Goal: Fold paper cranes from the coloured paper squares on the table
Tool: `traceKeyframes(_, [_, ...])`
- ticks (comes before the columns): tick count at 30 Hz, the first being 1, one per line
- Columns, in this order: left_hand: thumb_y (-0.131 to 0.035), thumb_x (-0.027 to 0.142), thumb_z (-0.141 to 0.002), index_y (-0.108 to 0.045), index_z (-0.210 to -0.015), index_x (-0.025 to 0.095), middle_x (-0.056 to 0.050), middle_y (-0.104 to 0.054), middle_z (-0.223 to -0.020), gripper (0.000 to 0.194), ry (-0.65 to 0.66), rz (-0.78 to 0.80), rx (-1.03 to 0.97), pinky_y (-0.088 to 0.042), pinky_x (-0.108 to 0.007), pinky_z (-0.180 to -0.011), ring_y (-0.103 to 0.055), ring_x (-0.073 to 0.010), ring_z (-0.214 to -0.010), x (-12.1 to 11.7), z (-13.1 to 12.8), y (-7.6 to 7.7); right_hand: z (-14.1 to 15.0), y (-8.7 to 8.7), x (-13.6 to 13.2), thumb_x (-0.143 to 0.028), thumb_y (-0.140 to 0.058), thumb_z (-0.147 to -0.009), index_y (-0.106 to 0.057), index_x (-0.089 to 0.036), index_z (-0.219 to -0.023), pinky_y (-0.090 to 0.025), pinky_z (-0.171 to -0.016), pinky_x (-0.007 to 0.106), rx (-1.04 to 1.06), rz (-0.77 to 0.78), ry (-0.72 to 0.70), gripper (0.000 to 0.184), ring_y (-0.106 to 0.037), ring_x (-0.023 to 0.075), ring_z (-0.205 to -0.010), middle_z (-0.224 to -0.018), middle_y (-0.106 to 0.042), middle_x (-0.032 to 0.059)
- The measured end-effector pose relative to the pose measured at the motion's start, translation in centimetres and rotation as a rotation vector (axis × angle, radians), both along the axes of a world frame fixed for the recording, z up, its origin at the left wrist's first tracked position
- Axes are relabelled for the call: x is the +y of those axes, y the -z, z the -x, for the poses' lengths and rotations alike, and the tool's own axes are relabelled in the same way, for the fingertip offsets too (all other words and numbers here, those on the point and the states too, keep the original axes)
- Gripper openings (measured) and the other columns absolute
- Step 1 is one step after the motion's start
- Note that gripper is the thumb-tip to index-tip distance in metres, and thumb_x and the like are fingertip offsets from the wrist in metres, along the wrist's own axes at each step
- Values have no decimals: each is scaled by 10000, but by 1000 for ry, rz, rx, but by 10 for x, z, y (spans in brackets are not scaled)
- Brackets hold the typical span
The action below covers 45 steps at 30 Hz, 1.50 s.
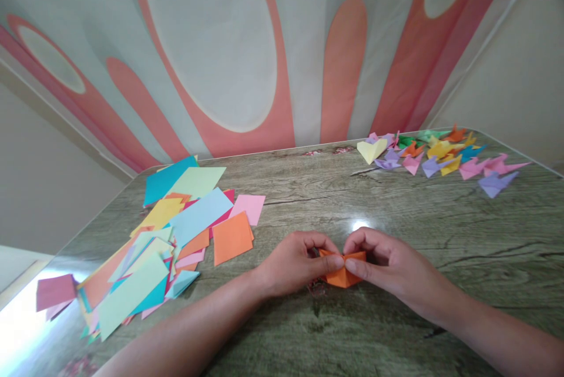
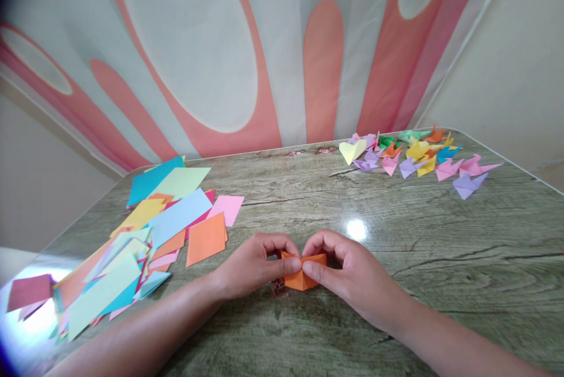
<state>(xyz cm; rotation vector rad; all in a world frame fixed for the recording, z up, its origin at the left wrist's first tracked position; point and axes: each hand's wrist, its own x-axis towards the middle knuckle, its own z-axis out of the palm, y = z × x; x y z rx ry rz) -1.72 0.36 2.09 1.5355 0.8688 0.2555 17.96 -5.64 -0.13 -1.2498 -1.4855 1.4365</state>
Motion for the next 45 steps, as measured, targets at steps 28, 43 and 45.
traceKeyframes(28, [-663,244,-785,-491,-1077,164,7,-579,-810,348,-214,-127,-89,-425,-234,-652,-539,-113,-708,4,0,7,-5,3,0,-250,-547,-892,-665,-265,-999,-540,-781,334,-394,-533,190,160,-663,194,-882,-961,-701,32])
traceKeyframes(43, [-627,132,-792,-524,-864,175,0,-621,-838,133,-292,-382,-104,-396,-228,-662,-571,-122,-756,2,-3,8,0,8,-1,-194,-475,-951,-653,-223,-981,-541,-730,315,-495,-749,97,183,-644,173,-828,-916,-659,50])
traceKeyframes(45, [-611,131,-808,-535,-814,174,-7,-634,-860,88,-283,-417,-95,-405,-229,-667,-576,-126,-780,1,-5,7,1,8,-2,-178,-467,-950,-653,-219,-975,-538,-742,320,-512,-776,92,192,-639,177,-849,-935,-655,60])
